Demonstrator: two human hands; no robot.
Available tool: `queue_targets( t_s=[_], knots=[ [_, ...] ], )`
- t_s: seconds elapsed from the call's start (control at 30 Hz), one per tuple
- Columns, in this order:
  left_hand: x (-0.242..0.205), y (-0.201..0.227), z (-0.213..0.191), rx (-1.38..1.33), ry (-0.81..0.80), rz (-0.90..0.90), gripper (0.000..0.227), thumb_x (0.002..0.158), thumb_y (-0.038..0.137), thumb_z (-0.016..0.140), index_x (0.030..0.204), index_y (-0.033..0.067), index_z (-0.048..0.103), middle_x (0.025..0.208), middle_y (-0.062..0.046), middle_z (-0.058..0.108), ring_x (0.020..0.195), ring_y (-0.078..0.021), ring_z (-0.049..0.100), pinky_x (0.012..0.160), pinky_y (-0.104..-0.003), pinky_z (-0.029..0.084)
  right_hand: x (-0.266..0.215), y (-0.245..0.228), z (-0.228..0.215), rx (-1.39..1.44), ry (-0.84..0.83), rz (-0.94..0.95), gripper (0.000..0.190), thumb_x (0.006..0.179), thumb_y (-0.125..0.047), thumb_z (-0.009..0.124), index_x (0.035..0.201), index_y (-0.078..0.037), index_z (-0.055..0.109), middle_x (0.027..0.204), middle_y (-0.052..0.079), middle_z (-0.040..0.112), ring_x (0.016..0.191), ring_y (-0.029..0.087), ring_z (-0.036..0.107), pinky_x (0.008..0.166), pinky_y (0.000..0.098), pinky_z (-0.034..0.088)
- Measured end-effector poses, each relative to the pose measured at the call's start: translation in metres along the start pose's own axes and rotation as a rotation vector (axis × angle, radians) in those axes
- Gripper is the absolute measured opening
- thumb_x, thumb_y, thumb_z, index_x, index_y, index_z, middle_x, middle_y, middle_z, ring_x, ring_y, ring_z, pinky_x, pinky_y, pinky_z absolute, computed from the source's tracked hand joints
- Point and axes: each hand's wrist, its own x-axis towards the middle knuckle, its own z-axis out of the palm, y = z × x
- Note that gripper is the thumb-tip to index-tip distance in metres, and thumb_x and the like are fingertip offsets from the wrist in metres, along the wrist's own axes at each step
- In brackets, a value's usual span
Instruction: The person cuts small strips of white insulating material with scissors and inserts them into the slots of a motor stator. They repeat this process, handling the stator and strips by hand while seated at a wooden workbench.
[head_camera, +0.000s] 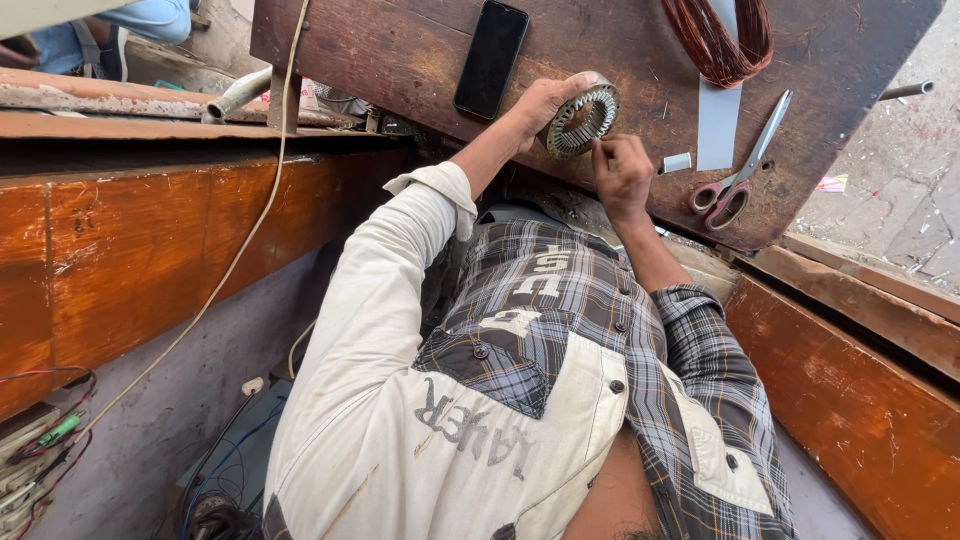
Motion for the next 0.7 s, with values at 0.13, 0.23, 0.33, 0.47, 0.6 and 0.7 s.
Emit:
queue_targets(
  t_s=[0.13, 0.23, 0.33, 0.47, 0.6, 0.7],
  knots=[
    [-0.002, -0.003, 0.002, 0.067, 0.003, 0.001, 0.057, 0.089, 0.053, 0.067, 0.110, 0.0005, 0.074, 0.090, -0.011, 0.079, 0.073, -0.0145, 0.079, 0.060, -0.029, 0.068, -0.005, -0.012, -0.013, -0.037, -0.051, -0.102, 0.015, 0.095, -0.009, 0.080, 0.103, 0.002, 0.074, 0.102, 0.017, 0.075, 0.090, 0.030, 0.074, 0.079, 0.0370, 0.061],
    [-0.001, -0.002, 0.003, 0.085, -0.007, 0.019, 0.059, 0.089, 0.054, 0.068, 0.111, -0.0009, 0.075, 0.091, -0.012, 0.080, 0.074, -0.0158, 0.080, 0.062, -0.028, 0.068, -0.002, -0.025, -0.029, -0.075, -0.057, -0.129, 0.025, 0.094, -0.009, 0.079, 0.114, 0.005, 0.072, 0.106, 0.020, 0.074, 0.094, 0.034, 0.073, 0.082, 0.0396, 0.060],
    [0.000, -0.002, 0.000, 0.112, -0.008, 0.063, 0.060, 0.089, 0.053, 0.069, 0.113, -0.0008, 0.076, 0.092, -0.012, 0.081, 0.075, -0.0160, 0.080, 0.063, -0.028, 0.067, 0.000, -0.033, -0.035, -0.054, -0.028, -0.117, 0.026, 0.096, -0.007, 0.078, 0.116, 0.006, 0.070, 0.106, 0.020, 0.074, 0.096, 0.034, 0.073, 0.084, 0.0396, 0.059],
    [0.003, -0.007, 0.002, 0.123, -0.002, 0.042, 0.060, 0.090, 0.053, 0.067, 0.112, -0.0014, 0.075, 0.091, -0.013, 0.081, 0.074, -0.0159, 0.080, 0.062, -0.028, 0.067, 0.002, -0.029, -0.026, -0.055, -0.037, -0.095, 0.012, 0.097, -0.002, 0.076, 0.108, 0.001, 0.073, 0.103, 0.016, 0.075, 0.092, 0.032, 0.074, 0.081, 0.0396, 0.060],
    [0.004, -0.007, 0.004, 0.145, -0.019, 0.032, 0.061, 0.089, 0.054, 0.069, 0.113, -0.0014, 0.075, 0.092, -0.011, 0.080, 0.075, -0.0137, 0.079, 0.061, -0.029, 0.068, 0.001, -0.022, -0.022, -0.033, -0.077, -0.044, 0.008, 0.097, -0.003, 0.076, 0.104, 0.001, 0.073, 0.098, 0.017, 0.075, 0.086, 0.033, 0.073, 0.076, 0.0408, 0.059],
    [0.003, -0.006, 0.004, 0.168, -0.022, 0.031, 0.059, 0.089, 0.053, 0.070, 0.113, -0.0010, 0.075, 0.090, -0.011, 0.080, 0.072, -0.0132, 0.079, 0.060, -0.028, 0.066, 0.003, -0.019, -0.025, 0.023, -0.077, -0.032, 0.011, 0.097, -0.004, 0.077, 0.106, 0.000, 0.072, 0.100, 0.017, 0.074, 0.087, 0.032, 0.074, 0.078, 0.0395, 0.059]
  ],
)
